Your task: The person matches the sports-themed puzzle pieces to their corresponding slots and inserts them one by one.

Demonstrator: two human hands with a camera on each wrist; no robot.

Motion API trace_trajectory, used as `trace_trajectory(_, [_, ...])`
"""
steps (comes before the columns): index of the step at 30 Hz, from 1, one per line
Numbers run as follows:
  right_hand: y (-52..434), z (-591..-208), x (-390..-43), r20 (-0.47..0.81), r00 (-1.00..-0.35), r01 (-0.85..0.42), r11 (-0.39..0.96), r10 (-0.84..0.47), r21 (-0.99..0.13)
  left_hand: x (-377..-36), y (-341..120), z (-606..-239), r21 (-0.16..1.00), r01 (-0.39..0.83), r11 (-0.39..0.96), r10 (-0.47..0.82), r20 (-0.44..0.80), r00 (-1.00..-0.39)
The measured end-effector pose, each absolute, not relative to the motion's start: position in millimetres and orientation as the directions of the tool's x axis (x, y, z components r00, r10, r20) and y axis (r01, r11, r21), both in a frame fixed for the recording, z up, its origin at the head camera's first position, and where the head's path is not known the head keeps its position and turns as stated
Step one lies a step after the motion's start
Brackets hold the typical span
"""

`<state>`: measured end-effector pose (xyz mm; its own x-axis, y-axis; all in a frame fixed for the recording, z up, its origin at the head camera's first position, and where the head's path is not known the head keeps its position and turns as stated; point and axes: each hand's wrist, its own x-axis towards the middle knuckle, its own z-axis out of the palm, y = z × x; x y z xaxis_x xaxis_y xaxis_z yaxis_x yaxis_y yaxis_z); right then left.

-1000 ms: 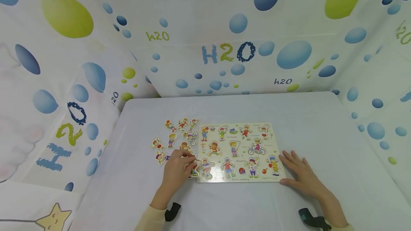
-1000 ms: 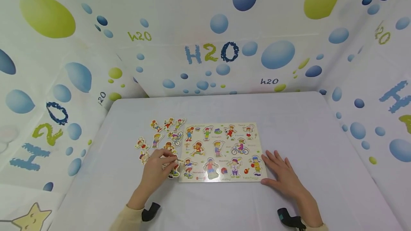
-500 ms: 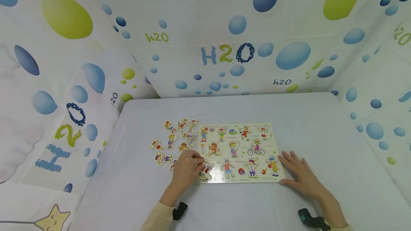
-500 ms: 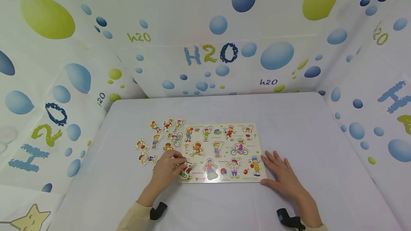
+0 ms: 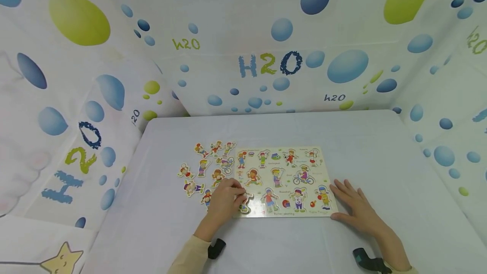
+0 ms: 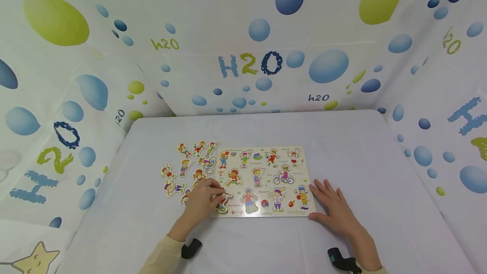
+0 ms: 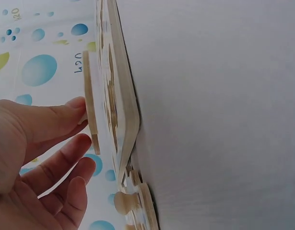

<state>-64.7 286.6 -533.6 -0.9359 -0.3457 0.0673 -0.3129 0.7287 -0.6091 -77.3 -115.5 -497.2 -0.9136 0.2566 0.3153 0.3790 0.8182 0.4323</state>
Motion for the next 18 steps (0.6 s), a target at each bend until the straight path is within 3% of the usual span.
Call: trace_trajectory(18, [286.2,-534.1,-64.1,0.096,-0.932,-0.333,0.724,-0.348,-0.604,-82.0,-113.9,-503.9,0.331,0.4,0.855,0.294,0.328,-0.898])
